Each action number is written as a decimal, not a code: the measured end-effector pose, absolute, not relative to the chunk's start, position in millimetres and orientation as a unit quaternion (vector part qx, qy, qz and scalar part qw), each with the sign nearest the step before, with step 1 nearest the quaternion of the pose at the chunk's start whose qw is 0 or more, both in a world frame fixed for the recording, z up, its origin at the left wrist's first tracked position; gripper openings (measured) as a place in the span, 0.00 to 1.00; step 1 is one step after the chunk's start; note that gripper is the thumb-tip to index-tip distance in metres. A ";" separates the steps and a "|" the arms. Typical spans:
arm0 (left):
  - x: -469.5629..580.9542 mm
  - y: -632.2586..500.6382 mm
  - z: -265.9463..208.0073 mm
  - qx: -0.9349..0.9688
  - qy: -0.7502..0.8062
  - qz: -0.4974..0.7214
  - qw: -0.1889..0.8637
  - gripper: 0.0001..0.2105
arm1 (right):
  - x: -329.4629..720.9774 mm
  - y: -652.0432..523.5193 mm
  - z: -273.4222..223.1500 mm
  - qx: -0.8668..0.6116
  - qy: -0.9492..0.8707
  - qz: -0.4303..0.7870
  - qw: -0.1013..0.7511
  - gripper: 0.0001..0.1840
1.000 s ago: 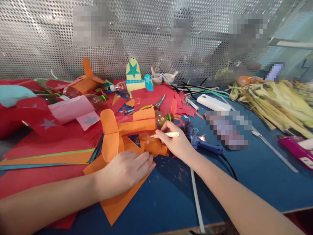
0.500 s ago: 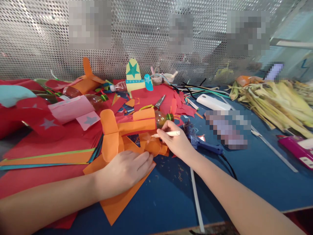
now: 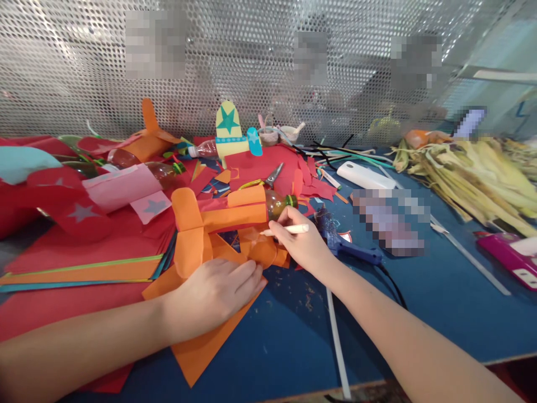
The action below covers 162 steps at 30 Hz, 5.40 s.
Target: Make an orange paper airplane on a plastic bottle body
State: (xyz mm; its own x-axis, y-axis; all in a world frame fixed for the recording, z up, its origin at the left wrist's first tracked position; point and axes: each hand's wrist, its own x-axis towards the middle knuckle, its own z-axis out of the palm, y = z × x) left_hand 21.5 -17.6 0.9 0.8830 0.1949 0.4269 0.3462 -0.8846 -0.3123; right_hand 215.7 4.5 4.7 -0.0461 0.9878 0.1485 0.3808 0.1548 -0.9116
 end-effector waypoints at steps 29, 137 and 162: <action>23.1 -17.0 -0.9 -0.947 -0.150 -0.202 0.201 0.09 | 212.7 3.6 10.3 -0.565 -0.617 0.342 0.428 0.12; 22.6 -19.1 0.7 -0.945 -0.139 -0.199 0.219 0.09 | 210.8 2.8 6.6 -0.557 -0.612 0.352 0.436 0.13; 75.4 74.0 130.2 -0.930 -0.366 0.026 -0.029 0.21 | 216.2 -14.5 42.4 -0.342 -0.383 0.331 0.792 0.15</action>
